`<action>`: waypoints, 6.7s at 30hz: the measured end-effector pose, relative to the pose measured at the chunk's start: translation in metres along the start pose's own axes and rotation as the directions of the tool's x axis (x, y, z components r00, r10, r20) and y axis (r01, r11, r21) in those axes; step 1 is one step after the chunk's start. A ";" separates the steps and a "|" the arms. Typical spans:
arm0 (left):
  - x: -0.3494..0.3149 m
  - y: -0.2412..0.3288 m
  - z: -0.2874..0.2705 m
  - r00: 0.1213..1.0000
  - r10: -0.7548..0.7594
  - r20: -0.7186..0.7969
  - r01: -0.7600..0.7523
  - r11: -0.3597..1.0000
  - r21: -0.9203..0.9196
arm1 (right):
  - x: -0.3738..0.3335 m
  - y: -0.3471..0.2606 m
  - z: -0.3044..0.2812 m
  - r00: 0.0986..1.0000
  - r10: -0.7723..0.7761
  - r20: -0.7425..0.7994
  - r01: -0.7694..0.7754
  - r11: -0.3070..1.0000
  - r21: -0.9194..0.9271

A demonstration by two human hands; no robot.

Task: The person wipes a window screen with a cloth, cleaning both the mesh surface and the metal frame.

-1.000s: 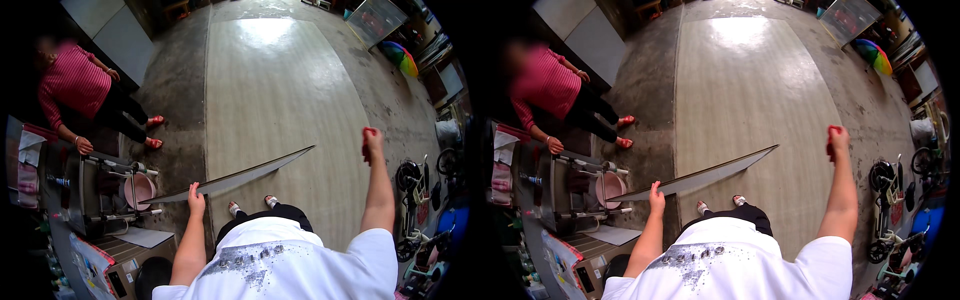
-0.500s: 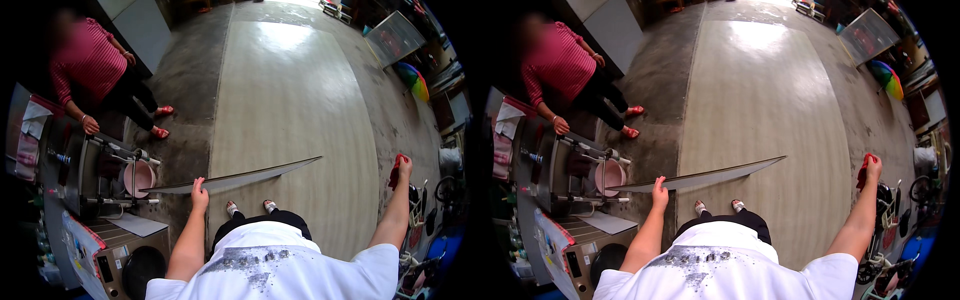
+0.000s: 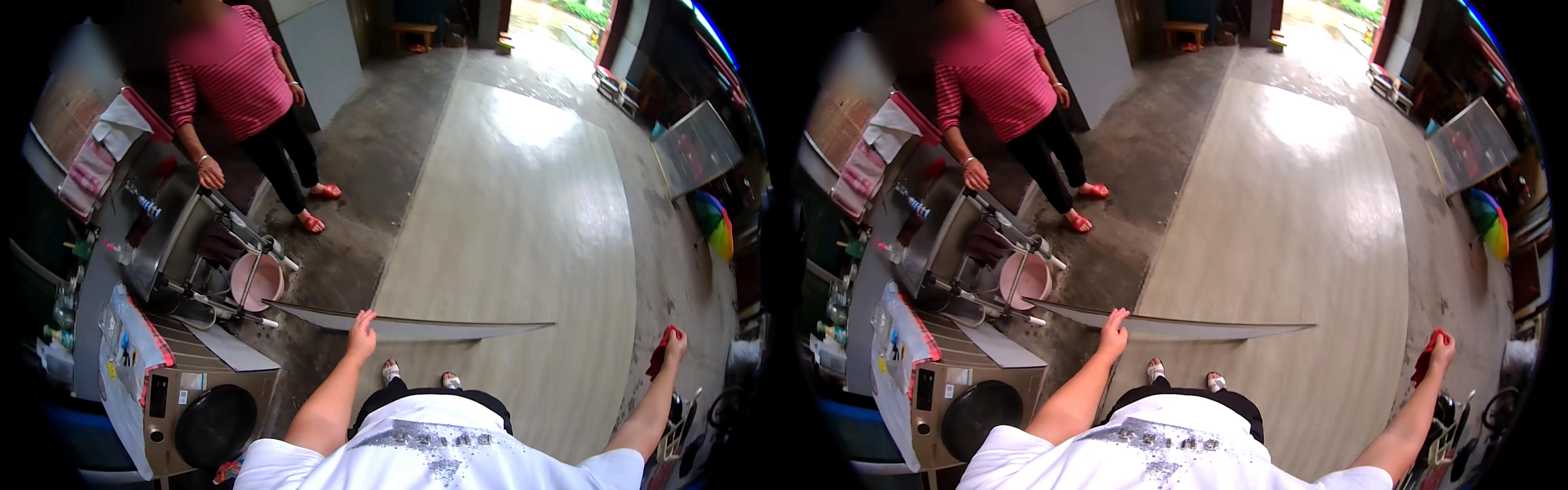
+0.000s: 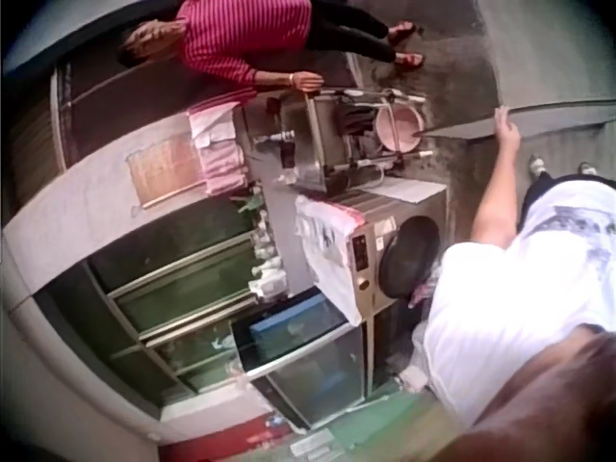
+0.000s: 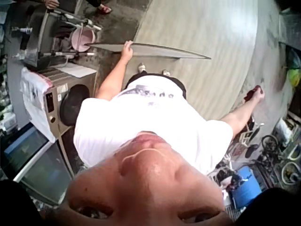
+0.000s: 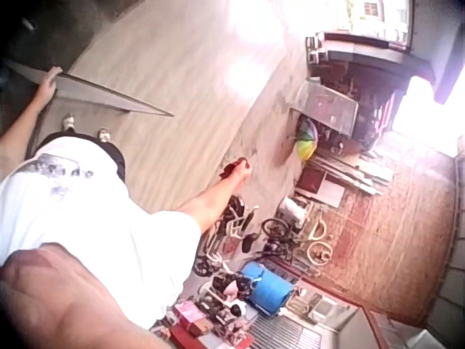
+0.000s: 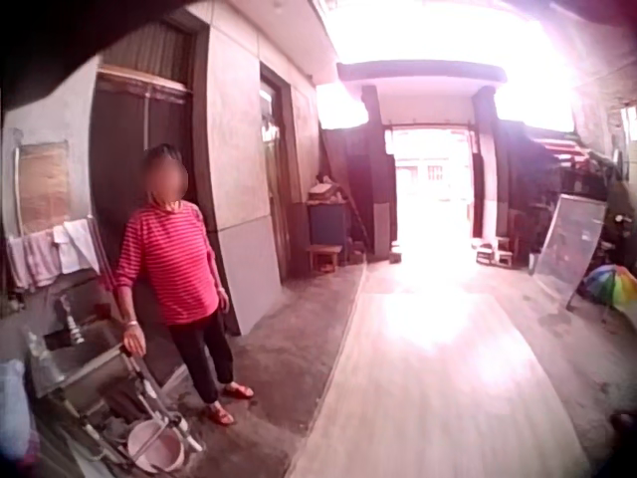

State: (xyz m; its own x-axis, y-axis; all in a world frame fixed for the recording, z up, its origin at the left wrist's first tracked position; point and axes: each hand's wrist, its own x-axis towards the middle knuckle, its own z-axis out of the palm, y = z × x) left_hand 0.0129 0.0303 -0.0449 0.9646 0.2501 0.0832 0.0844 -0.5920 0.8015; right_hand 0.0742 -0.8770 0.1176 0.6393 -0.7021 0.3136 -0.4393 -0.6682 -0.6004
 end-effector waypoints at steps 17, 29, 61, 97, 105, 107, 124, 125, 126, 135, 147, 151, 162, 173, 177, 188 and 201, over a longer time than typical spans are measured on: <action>-0.006 0.008 -0.014 0.987 0.058 0.150 -0.094 0.965 0.245 | -0.004 -0.034 0.037 0.994 -0.091 0.055 0.084 0.989 0.120; -0.003 0.032 -0.030 0.950 -0.101 0.296 -0.074 0.847 0.527 | 0.001 -0.016 0.083 0.979 -0.112 0.168 0.074 0.972 0.221; 0.007 0.039 -0.022 0.903 -0.309 0.298 0.124 0.852 0.508 | -0.184 -0.177 0.221 0.559 -0.214 0.801 -0.593 0.572 0.567; 0.009 0.051 -0.040 0.867 -0.318 0.384 0.038 0.810 0.586 | -0.463 -0.390 0.275 -0.084 -0.599 0.797 0.696 0.537 0.477; 0.008 0.049 -0.042 0.852 -0.330 0.407 0.037 0.813 0.581 | -0.391 -0.327 0.250 0.011 -0.567 0.824 0.746 0.553 0.370; 0.009 0.051 -0.042 0.847 -0.331 0.416 0.036 0.816 0.577 | -0.365 -0.295 0.250 0.075 -0.581 0.811 0.753 0.566 0.336; 0.000 0.020 -0.025 0.909 -0.252 0.332 0.042 0.848 0.528 | -0.311 -0.210 0.259 0.449 -0.422 0.788 0.622 0.780 0.064; 0.001 0.020 -0.026 0.906 -0.254 0.338 0.039 0.845 0.533 | -0.315 -0.210 0.259 0.469 -0.423 0.775 0.603 0.795 0.069; 0.001 0.020 -0.026 0.903 -0.258 0.344 0.036 0.843 0.537 | -0.318 -0.210 0.259 0.489 -0.424 0.762 0.583 0.809 0.075; 0.003 0.025 -0.031 0.886 -0.273 0.374 0.022 0.832 0.554 | -0.356 -0.219 0.264 0.682 -0.364 0.634 0.557 0.820 -0.129; 0.006 0.031 -0.032 0.880 -0.286 0.380 0.022 0.823 0.568 | -0.435 -0.299 0.259 0.490 -0.528 0.694 0.647 0.753 0.117; 0.008 0.025 -0.031 0.870 -0.295 0.395 0.019 0.821 0.571 | -0.439 -0.298 0.262 0.483 -0.555 0.678 0.653 0.743 0.143; 0.006 0.033 -0.029 0.885 -0.301 0.356 0.033 0.802 0.596 | -0.433 -0.295 0.261 0.458 -0.567 0.685 0.638 0.746 0.191; 0.001 0.056 -0.035 0.885 -0.339 0.320 0.072 0.778 0.624 | -0.431 -0.295 0.258 0.439 -0.557 0.705 0.639 0.745 0.191; -0.002 0.058 -0.031 0.900 -0.329 0.285 0.069 0.755 0.653 | -0.432 -0.293 0.261 0.441 -0.562 0.700 0.642 0.742 0.192; -0.004 0.065 -0.014 0.899 -0.283 0.335 -0.019 0.738 0.674 | -0.433 -0.285 0.266 0.450 -0.577 0.682 0.638 0.742 0.206; 0.007 0.062 -0.018 0.877 -0.333 0.345 0.049 0.777 0.627 | -0.429 -0.300 0.259 0.416 -0.600 0.683 0.654 0.720 0.234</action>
State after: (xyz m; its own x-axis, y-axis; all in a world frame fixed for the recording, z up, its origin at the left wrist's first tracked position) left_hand 0.0200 0.0091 0.0162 0.9044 0.1523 -0.3987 0.2690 -0.9286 0.2555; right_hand 0.0953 -0.3112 -0.0275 0.9607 0.2773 -0.0118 0.2497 -0.8820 -0.3997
